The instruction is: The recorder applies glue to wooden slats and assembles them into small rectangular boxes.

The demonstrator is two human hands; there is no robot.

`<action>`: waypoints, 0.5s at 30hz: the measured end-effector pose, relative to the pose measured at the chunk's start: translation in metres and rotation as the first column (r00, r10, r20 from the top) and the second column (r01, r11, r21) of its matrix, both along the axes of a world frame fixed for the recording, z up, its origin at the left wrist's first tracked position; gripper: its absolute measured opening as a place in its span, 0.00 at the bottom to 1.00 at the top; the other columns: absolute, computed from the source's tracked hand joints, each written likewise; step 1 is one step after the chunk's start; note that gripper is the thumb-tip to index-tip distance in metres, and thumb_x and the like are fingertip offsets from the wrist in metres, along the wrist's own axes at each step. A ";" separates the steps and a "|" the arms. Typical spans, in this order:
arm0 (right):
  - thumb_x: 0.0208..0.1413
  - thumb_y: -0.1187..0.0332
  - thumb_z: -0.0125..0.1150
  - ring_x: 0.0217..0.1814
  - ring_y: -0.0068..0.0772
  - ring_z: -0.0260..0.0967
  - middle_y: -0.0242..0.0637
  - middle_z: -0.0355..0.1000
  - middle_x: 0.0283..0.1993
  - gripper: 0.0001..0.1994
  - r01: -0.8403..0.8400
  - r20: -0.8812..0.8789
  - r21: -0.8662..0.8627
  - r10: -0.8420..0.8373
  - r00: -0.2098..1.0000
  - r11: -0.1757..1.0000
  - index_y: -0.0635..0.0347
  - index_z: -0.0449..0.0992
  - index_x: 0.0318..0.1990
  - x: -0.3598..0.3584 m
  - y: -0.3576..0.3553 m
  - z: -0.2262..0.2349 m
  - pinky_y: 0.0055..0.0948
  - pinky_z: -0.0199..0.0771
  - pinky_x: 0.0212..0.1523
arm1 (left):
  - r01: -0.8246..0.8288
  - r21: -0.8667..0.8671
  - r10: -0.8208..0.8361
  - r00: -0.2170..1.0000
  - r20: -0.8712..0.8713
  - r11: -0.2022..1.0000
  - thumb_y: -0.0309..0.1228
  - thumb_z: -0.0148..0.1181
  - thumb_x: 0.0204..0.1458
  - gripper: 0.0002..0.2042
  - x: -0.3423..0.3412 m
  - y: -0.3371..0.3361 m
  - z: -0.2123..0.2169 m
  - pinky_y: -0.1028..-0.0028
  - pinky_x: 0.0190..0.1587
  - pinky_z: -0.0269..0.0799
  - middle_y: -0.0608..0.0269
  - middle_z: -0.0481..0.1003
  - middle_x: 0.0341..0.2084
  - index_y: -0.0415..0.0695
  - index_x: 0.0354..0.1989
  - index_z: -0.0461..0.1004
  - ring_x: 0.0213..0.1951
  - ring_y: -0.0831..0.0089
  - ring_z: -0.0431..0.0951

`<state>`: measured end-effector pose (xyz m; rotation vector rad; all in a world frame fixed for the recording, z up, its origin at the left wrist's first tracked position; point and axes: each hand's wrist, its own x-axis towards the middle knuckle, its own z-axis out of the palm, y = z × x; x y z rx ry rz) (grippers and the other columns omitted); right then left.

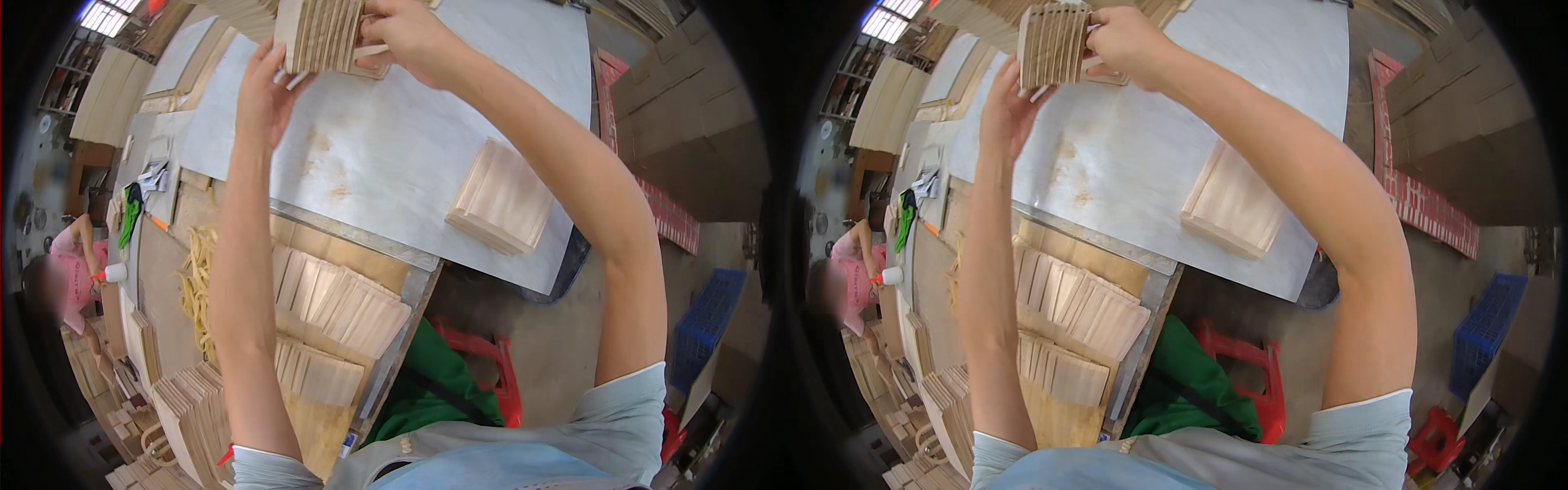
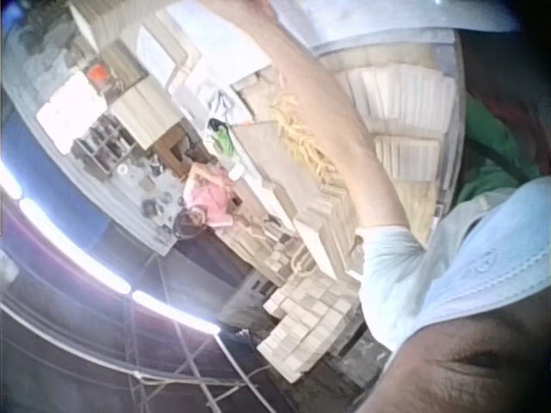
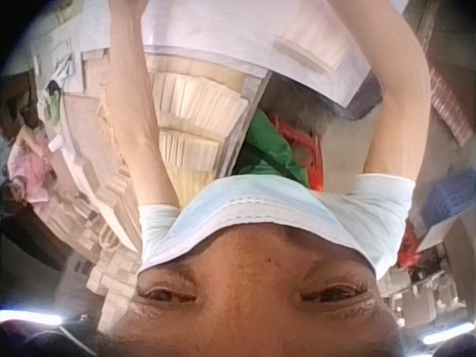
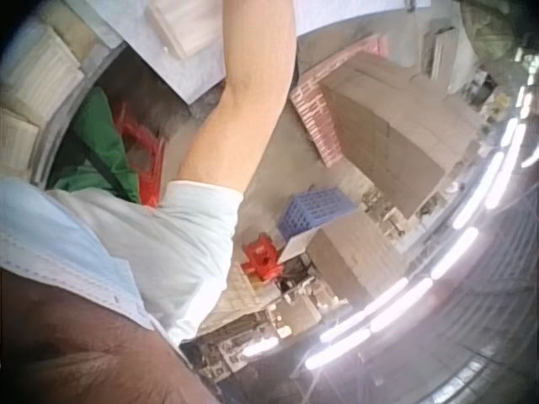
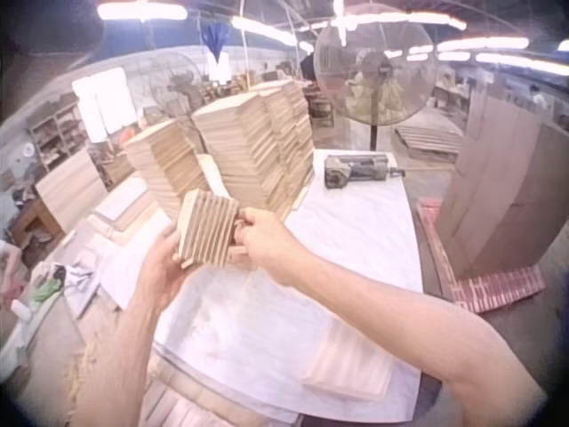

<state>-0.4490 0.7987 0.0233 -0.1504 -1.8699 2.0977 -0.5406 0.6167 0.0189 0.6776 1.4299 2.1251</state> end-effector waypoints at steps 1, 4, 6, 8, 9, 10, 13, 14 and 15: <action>0.59 0.70 0.51 0.38 0.28 0.73 0.37 0.73 0.35 0.14 0.034 0.018 -0.112 -0.032 0.999 0.993 0.70 0.70 0.49 0.020 -0.019 0.019 0.27 0.76 0.38 | -0.020 0.065 0.012 0.993 0.120 0.998 0.36 0.50 0.58 0.22 0.009 -0.009 0.001 0.57 0.56 0.63 0.57 0.70 0.49 0.40 0.58 0.59 0.53 0.63 0.67; 0.60 0.68 0.52 0.42 0.25 0.71 0.35 0.72 0.38 0.14 0.012 -0.100 0.001 -0.012 0.995 1.000 0.65 0.71 0.50 0.061 -0.038 0.047 0.26 0.75 0.41 | 0.093 0.259 -0.150 0.966 0.210 0.961 0.38 0.45 0.59 0.20 0.049 -0.019 0.011 0.59 0.58 0.60 0.58 0.69 0.51 0.42 0.57 0.63 0.52 0.63 0.67; 0.59 0.69 0.53 0.44 0.25 0.71 0.35 0.71 0.40 0.15 -0.018 -0.126 -0.018 0.016 0.992 1.000 0.64 0.70 0.52 0.076 -0.053 0.051 0.26 0.75 0.41 | 0.084 0.276 -0.138 0.973 0.184 0.958 0.41 0.43 0.58 0.21 0.073 -0.031 0.013 0.61 0.57 0.60 0.59 0.69 0.52 0.43 0.56 0.65 0.52 0.65 0.68; 0.58 0.70 0.54 0.46 0.24 0.70 0.36 0.71 0.43 0.16 -0.045 -0.144 -0.031 0.040 0.989 0.998 0.63 0.69 0.54 0.090 -0.068 0.051 0.26 0.75 0.42 | 0.087 0.367 -0.177 0.960 0.218 0.926 0.42 0.44 0.56 0.22 0.096 -0.044 0.014 0.62 0.55 0.61 0.60 0.70 0.52 0.43 0.56 0.65 0.53 0.66 0.68; 0.58 0.70 0.56 0.47 0.25 0.69 0.36 0.70 0.44 0.17 -0.069 -0.147 -0.058 0.060 0.987 0.996 0.63 0.68 0.54 0.097 -0.076 0.052 0.25 0.74 0.43 | 0.051 0.373 -0.159 0.951 0.265 0.927 0.43 0.44 0.55 0.24 0.105 -0.051 0.014 0.62 0.54 0.62 0.60 0.70 0.52 0.43 0.56 0.65 0.53 0.67 0.68; 0.57 0.69 0.57 0.47 0.25 0.69 0.37 0.70 0.45 0.19 -0.092 -0.144 -0.086 0.079 0.986 0.992 0.64 0.67 0.55 0.104 -0.082 0.051 0.25 0.74 0.44 | 0.039 0.380 -0.148 0.953 0.263 0.924 0.43 0.44 0.55 0.24 0.117 -0.058 0.015 0.62 0.54 0.62 0.60 0.70 0.52 0.43 0.56 0.65 0.53 0.67 0.68; 0.55 0.64 0.60 0.52 0.28 0.67 0.39 0.68 0.52 0.25 -0.026 -0.079 0.024 0.027 0.996 0.999 0.64 0.64 0.58 0.125 -0.097 0.050 0.30 0.70 0.52 | 0.017 0.448 -0.177 0.932 0.317 0.894 0.42 0.42 0.55 0.24 0.151 -0.076 0.019 0.62 0.54 0.63 0.60 0.70 0.52 0.42 0.56 0.65 0.52 0.66 0.69; 0.55 0.64 0.60 0.52 0.28 0.67 0.39 0.68 0.52 0.25 -0.034 -0.078 0.034 0.036 0.996 0.999 0.64 0.64 0.58 0.130 -0.097 0.046 0.30 0.70 0.52 | 0.007 0.442 -0.179 0.920 0.348 0.897 0.42 0.42 0.55 0.24 0.161 -0.078 0.024 0.63 0.54 0.62 0.60 0.70 0.52 0.42 0.56 0.65 0.52 0.67 0.69; 0.52 0.60 0.63 0.53 0.30 0.67 0.40 0.67 0.54 0.29 -0.107 -0.103 -0.046 0.102 0.989 0.993 0.64 0.63 0.59 0.133 -0.095 0.039 0.33 0.69 0.52 | 0.000 0.436 -0.184 0.906 0.381 0.900 0.42 0.41 0.55 0.24 0.170 -0.080 0.027 0.63 0.55 0.62 0.61 0.70 0.52 0.42 0.56 0.65 0.52 0.67 0.69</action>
